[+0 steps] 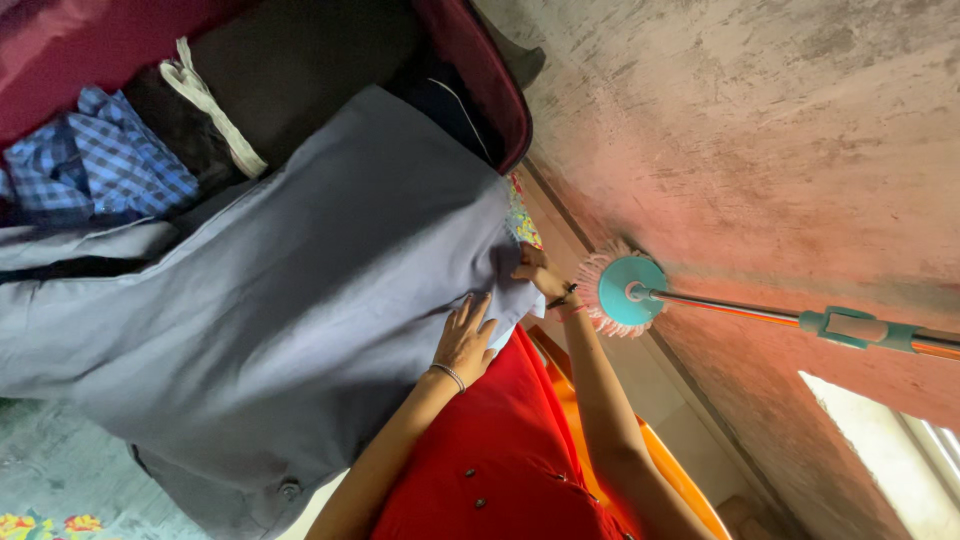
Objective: The person folds a blue checkered shirt and a grey jacket and places them into an open suitcase on a bed.
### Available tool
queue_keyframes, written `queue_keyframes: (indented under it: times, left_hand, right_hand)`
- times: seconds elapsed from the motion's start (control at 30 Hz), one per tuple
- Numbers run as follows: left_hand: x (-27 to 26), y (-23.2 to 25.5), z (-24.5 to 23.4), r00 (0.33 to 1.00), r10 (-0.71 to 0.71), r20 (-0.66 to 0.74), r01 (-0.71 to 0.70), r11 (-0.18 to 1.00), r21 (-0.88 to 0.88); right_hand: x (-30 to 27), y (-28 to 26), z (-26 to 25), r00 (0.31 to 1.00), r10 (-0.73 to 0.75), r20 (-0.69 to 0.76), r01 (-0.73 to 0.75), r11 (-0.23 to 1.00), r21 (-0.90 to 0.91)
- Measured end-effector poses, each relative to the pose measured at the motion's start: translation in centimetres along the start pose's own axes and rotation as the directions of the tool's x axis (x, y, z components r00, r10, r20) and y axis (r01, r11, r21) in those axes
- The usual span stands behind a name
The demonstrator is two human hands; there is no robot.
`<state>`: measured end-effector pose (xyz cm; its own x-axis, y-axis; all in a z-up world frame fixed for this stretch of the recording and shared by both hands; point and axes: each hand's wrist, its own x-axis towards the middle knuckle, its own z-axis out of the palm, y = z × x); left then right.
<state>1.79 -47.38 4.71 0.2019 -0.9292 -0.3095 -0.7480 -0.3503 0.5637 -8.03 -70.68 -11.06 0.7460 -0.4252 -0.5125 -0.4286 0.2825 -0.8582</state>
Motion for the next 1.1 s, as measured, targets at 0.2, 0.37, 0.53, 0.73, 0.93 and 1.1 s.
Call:
queue_keyframes:
  times: [0.2,0.37,0.53,0.73,0.93,1.1]
  left_hand:
    - [0.3,-0.2,0.6,0.999,-0.027,0.033,0.026,1.0,0.01]
    - [0.9,-0.5,1.4,0.994,-0.048,0.096,0.044,0.998,0.048]
    - [1.4,-0.8,1.9,0.985,-0.086,0.146,0.074,0.994,0.085]
    - [1.2,-0.8,2.9,0.989,-0.068,0.13,0.058,0.995,0.078]
    - [1.1,-0.3,3.2,0.989,-0.066,0.133,0.053,0.994,0.096]
    - [0.7,0.1,3.4,0.993,-0.05,0.107,0.039,0.994,0.104]
  right_hand:
    - [1.3,-1.1,-1.7,0.932,-0.361,0.043,0.364,0.927,-0.095]
    - [2.1,0.0,-2.1,0.97,-0.235,-0.056,0.232,0.971,-0.057]
    - [-0.4,-2.1,-2.5,0.978,-0.191,-0.089,0.125,0.869,-0.479]
    - [-2.7,1.5,-3.1,0.976,-0.214,-0.046,0.125,0.717,-0.686]
    - [-3.6,1.5,-1.2,0.971,-0.051,-0.233,-0.15,0.627,-0.764]
    - [-0.6,1.6,-0.9,0.927,-0.153,-0.342,0.171,0.985,0.022]
